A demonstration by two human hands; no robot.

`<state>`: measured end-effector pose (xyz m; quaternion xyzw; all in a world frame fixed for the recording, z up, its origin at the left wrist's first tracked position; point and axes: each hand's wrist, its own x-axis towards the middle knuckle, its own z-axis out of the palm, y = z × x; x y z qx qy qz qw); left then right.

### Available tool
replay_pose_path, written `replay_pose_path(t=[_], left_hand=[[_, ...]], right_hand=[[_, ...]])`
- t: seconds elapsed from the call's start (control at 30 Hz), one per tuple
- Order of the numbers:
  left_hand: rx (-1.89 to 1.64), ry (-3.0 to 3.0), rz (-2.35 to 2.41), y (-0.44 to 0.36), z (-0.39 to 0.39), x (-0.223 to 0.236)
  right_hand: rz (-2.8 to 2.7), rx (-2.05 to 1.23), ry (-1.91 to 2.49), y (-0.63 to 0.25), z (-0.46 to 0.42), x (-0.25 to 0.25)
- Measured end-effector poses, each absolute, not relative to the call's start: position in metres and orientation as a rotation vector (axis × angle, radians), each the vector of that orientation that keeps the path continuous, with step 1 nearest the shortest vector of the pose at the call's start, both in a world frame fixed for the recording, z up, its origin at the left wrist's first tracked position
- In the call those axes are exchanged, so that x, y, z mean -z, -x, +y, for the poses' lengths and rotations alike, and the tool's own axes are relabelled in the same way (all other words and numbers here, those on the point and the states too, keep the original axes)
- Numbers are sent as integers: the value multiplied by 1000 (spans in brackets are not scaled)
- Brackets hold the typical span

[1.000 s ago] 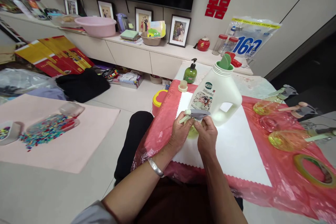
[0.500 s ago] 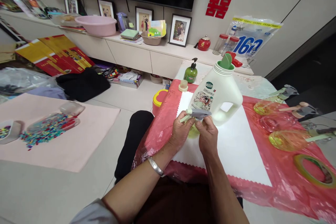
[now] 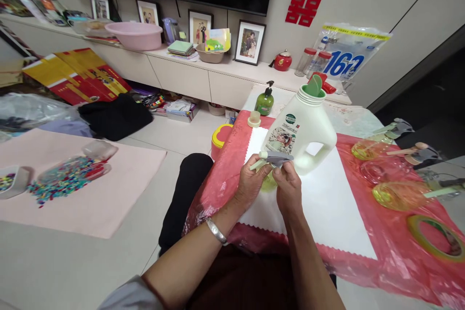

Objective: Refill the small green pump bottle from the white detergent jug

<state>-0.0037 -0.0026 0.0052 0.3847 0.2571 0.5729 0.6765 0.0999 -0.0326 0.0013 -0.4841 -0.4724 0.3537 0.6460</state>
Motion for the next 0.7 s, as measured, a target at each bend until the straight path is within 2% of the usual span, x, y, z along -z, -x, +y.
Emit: replay_pose_path(t=[0.7], left_hand=[[-1332,-892,614,1,-2,-6]], right_hand=[[-989,-689,1167,-90,-30,-7]])
